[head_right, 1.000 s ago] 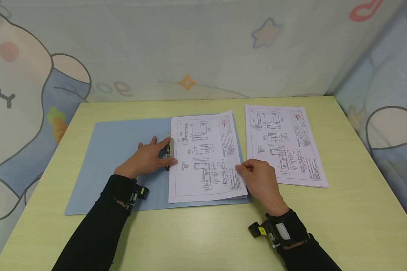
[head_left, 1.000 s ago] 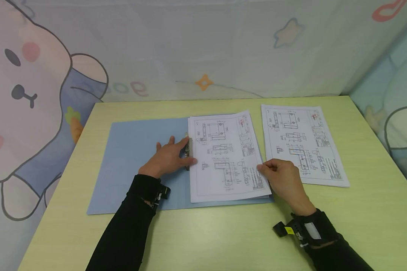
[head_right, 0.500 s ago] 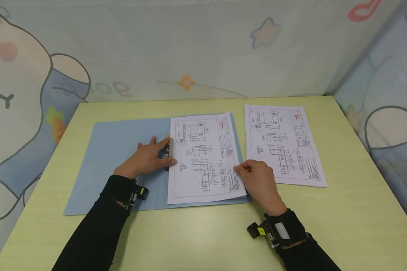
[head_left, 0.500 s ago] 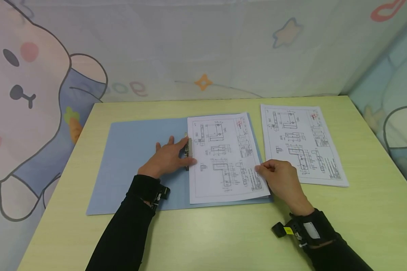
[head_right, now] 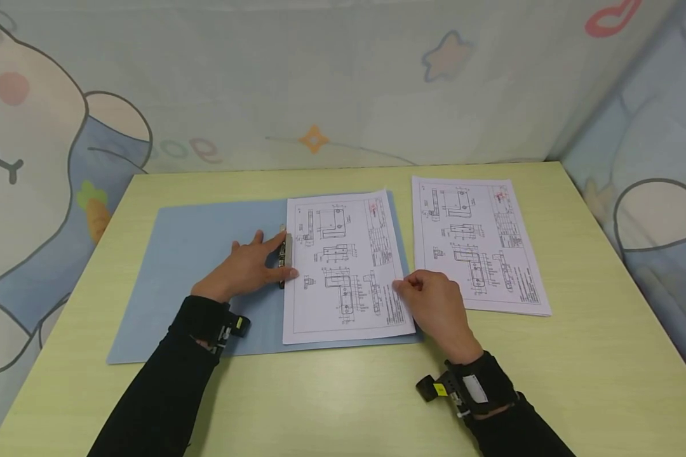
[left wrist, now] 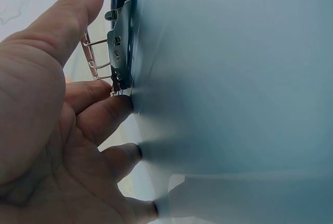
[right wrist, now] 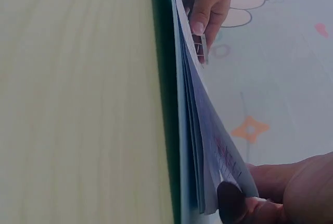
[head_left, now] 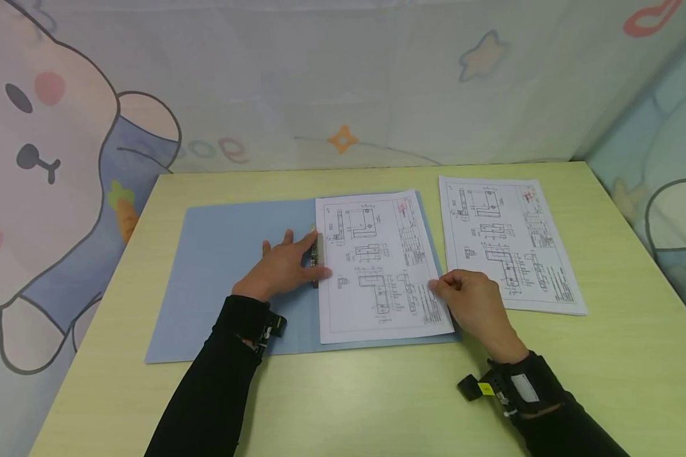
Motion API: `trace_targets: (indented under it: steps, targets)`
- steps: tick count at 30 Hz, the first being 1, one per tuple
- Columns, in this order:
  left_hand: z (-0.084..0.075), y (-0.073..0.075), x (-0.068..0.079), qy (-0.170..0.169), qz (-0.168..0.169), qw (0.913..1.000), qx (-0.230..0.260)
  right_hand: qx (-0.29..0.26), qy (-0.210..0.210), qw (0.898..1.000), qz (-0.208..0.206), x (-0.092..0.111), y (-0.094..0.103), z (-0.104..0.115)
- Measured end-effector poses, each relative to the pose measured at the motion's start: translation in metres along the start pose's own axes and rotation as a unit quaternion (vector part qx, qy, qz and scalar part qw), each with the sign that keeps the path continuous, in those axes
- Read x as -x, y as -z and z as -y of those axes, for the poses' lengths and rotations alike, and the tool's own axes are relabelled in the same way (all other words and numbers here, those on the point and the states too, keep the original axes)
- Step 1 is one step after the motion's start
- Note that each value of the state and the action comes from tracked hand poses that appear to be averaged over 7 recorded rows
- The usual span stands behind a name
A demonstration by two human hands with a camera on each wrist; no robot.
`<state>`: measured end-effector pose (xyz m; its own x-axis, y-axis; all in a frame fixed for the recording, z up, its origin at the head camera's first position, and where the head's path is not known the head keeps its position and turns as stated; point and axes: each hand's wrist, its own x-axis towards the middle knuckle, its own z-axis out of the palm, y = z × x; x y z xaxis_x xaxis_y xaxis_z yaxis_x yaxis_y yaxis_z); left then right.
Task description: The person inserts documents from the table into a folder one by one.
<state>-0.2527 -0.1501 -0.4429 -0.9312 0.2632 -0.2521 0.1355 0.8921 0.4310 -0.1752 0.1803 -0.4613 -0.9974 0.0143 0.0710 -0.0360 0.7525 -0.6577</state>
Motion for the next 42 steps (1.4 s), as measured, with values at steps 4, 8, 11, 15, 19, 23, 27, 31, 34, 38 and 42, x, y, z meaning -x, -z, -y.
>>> trace_targets:
  steps: [4,8,11,15,19,23,27,31,34,38,42]
  targets:
    - [0.000,0.000,0.000,-0.001,0.000,1.0000,0.001,0.048,0.004,0.999,-0.021,0.001,0.001,-0.003]
    - [0.000,0.000,-0.001,0.000,0.000,1.0000,0.002,0.055,0.003,0.998,-0.022,0.000,0.001,-0.003]
    - [0.000,0.000,-0.001,0.001,0.001,1.0000,0.003,0.054,0.006,0.999,-0.008,0.000,-0.001,-0.003]
    - [0.001,0.000,0.000,0.001,0.002,1.0000,0.001,0.054,0.008,0.998,-0.003,0.000,-0.002,-0.002]
    - [0.001,-0.001,-0.001,0.000,0.001,1.0000,0.002,0.054,0.008,0.998,-0.002,0.000,-0.002,-0.001]
    - [0.002,-0.001,-0.001,0.001,0.002,1.0000,0.002,0.060,0.015,0.998,-0.008,0.000,0.000,-0.005]
    - [0.002,-0.002,-0.002,-0.002,0.001,1.0000,-0.002,0.078,0.023,0.996,-0.027,-0.002,0.010,-0.016]
    - [0.001,-0.002,-0.002,-0.002,0.001,1.0000,-0.005,0.111,0.015,0.993,-0.022,-0.004,0.026,-0.032]
    - [0.001,-0.002,-0.001,-0.003,0.003,1.0000,-0.003,0.141,0.002,0.990,-0.007,-0.006,0.037,-0.044]
    - [0.001,-0.002,-0.001,-0.002,0.002,1.0000,-0.004,0.167,-0.001,0.986,0.010,-0.004,0.045,-0.051]
    - [0.001,-0.001,-0.001,-0.005,0.002,1.0000,-0.004,0.172,-0.003,0.985,0.031,0.001,0.048,-0.050]
